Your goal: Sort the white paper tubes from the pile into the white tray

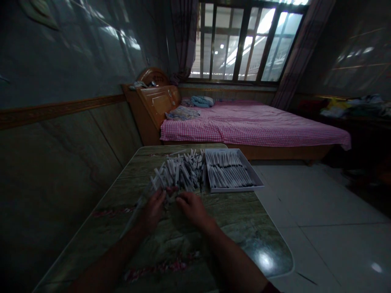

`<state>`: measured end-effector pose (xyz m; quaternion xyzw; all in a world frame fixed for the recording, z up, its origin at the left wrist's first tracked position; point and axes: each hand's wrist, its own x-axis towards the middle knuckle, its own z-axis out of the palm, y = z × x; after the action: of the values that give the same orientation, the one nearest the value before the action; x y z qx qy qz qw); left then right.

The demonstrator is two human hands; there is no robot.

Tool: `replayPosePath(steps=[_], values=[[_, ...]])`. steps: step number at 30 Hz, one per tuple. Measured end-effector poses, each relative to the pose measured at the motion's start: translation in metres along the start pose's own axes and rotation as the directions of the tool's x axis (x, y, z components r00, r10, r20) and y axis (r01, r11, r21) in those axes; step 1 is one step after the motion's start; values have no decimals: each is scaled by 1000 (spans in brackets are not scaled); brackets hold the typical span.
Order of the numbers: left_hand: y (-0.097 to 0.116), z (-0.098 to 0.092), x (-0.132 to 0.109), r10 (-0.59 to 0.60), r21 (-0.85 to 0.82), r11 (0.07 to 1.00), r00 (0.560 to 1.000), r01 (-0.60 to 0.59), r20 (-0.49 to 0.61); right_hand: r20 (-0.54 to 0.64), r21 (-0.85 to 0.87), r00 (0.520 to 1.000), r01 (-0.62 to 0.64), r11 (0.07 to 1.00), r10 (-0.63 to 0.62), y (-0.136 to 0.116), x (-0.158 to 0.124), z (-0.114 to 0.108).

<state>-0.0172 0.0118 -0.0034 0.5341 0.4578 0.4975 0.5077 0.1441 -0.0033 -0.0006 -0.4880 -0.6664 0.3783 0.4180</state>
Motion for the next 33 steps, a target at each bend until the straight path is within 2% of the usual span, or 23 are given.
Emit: replayPosePath(steps=[4,8,10,11,13,15,18,21,23,27,30,32,33], values=[[-2,6,-6,-49,-220,973,990,77,129,79,124,996,33,992,-43,-2,-4,14],[-4,6,-9,-24,-254,965,990,59,141,60,99,998,30,995,-36,-1,0,14],[-3,5,-8,-2,-254,967,996,23,85,-51,-3,998,23,1000,-23,-2,3,-2],[-3,3,-7,1,-250,968,999,11,47,-145,-76,989,5,997,-16,-2,5,-15],[-2,0,-4,-11,-217,976,999,3,-36,-340,-253,939,-45,966,-45,-1,8,-47],[-3,-3,-1,-22,-146,989,994,6,-107,-458,-437,886,-158,885,-68,-1,7,-82],[-6,-4,3,-2,-28,1000,988,-2,-152,-537,-640,843,-426,639,25,-1,0,-122],[-7,-3,2,35,30,999,990,-31,-137,-570,-719,814,-561,411,115,-3,-7,-139],[-7,-1,1,61,51,997,991,-55,-123,-582,-731,796,-601,324,166,-5,-10,-143],[-8,-1,-1,102,125,988,990,-89,-100,-593,-717,750,-657,233,293,-4,-9,-147],[-10,-3,-3,166,230,962,985,-150,-52,-592,-711,733,-670,212,335,0,-7,-150],[-10,-4,-5,245,328,908,965,-261,91,-591,-712,734,-670,211,334,1,-6,-149],[-9,-4,-7,282,372,863,937,-342,206,-590,-714,737,-667,214,330,2,-6,-149]])
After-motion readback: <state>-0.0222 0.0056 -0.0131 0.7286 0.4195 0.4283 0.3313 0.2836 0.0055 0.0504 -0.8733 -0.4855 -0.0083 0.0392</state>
